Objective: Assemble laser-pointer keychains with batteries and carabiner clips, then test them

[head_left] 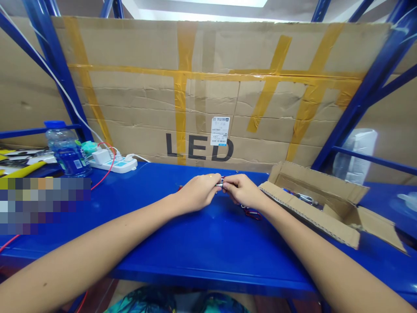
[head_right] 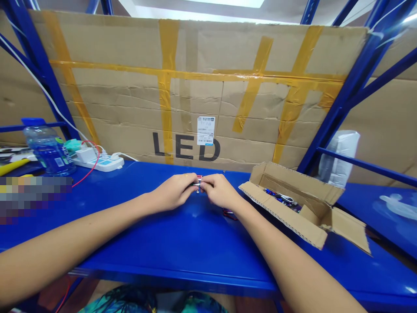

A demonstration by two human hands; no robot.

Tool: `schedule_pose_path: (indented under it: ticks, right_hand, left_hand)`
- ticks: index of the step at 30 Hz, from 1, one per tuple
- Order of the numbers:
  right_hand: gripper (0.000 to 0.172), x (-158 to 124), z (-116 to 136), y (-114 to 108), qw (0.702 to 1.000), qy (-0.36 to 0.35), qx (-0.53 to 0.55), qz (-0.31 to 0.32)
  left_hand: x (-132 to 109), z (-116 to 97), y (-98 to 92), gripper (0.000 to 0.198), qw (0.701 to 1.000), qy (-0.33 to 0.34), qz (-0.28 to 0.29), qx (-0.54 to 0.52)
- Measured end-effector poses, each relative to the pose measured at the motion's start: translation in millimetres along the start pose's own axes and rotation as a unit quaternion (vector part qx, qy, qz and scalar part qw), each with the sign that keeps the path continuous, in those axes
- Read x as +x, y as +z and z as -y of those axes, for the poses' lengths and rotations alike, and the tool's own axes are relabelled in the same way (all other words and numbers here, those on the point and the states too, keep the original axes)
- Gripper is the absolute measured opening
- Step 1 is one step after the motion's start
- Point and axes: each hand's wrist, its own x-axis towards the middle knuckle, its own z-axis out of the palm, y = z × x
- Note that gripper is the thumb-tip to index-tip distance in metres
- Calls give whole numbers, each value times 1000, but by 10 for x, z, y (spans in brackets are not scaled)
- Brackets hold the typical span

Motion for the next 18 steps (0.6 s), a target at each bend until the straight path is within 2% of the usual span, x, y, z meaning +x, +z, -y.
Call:
schedule_pose_path:
  ticks: [3, 6, 9, 13, 15, 18]
  right_hand:
    - [24, 5, -14, -1, 990, 61, 125, 38]
    - [22, 3, 9, -1, 987, 69, 139, 47]
    - [21, -5, 60, -1, 995, 49, 82, 16]
    - [26, -11, 99, -29, 997, -22, -39, -59]
    - [28, -7, 90, -48, 991, -56, -98, -69]
    - [27, 1, 58, -58, 986, -71, -139, -61]
  left_hand:
    - [-7, -19, 6, 15, 997, 40, -3, 59]
    - [-17, -43, -1, 17, 994, 57, -9, 93]
    - [-15, -63, 1, 15, 995, 40, -37, 79]
    - [22, -65, 37, 19, 996, -14, -82, 35]
    - [41, -64, 45, 21, 997, -21, -69, 35]
    - [46, -73, 27, 22, 997, -41, -13, 59]
